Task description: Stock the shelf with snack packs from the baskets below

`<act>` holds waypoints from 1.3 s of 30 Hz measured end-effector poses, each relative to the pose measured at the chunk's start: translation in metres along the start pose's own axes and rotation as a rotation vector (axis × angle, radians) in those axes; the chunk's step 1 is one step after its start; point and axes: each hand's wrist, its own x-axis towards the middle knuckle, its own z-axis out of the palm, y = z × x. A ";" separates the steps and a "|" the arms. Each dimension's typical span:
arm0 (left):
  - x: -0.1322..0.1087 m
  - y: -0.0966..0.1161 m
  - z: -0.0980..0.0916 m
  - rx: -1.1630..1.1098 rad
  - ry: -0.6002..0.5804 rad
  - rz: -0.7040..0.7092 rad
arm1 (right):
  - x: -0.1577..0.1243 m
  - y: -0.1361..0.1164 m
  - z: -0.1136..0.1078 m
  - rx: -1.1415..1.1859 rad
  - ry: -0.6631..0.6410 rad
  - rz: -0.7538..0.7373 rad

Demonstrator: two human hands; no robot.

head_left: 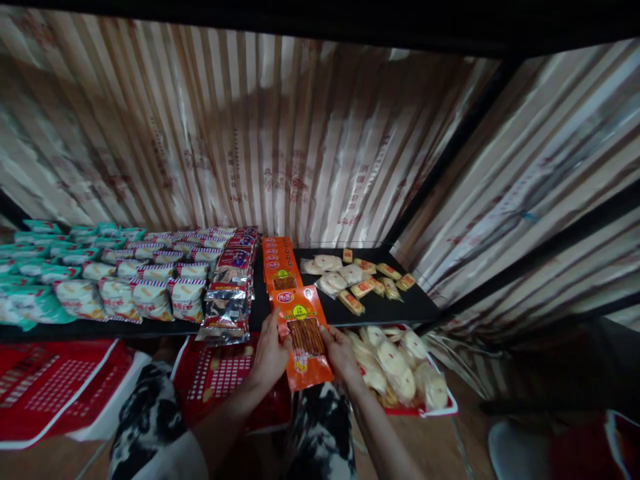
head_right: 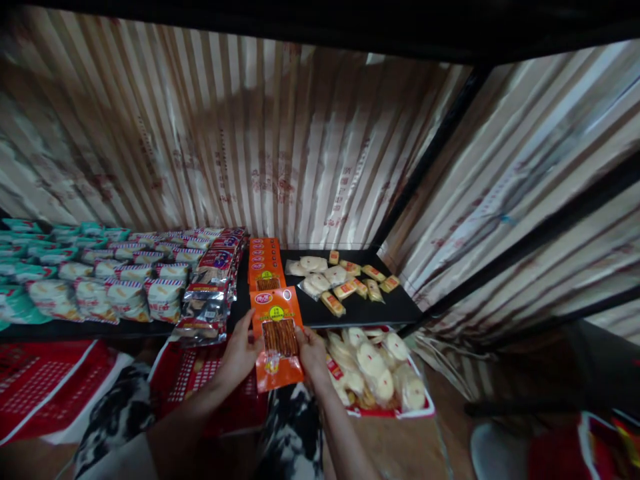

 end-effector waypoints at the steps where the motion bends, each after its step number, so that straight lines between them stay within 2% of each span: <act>1: 0.001 -0.003 0.008 0.008 0.018 -0.019 | 0.008 0.002 0.000 -0.052 0.025 -0.011; 5: 0.018 -0.008 0.025 0.100 0.080 -0.106 | 0.039 0.002 0.002 -0.300 0.062 -0.073; 11: 0.056 -0.005 0.028 0.187 0.124 -0.179 | 0.080 -0.012 0.014 -0.751 0.053 -0.168; 17: 0.082 -0.011 0.034 0.276 0.134 -0.197 | 0.107 -0.019 0.021 -0.866 0.077 -0.170; 26: 0.100 -0.027 0.046 0.306 0.215 -0.198 | 0.119 -0.022 0.029 -0.919 0.096 -0.151; 33: 0.104 -0.035 0.050 0.334 0.226 -0.187 | 0.117 -0.020 0.037 -1.040 0.124 -0.133; 39: 0.104 -0.044 0.054 0.319 0.246 -0.183 | 0.113 -0.015 0.040 -1.089 0.204 -0.226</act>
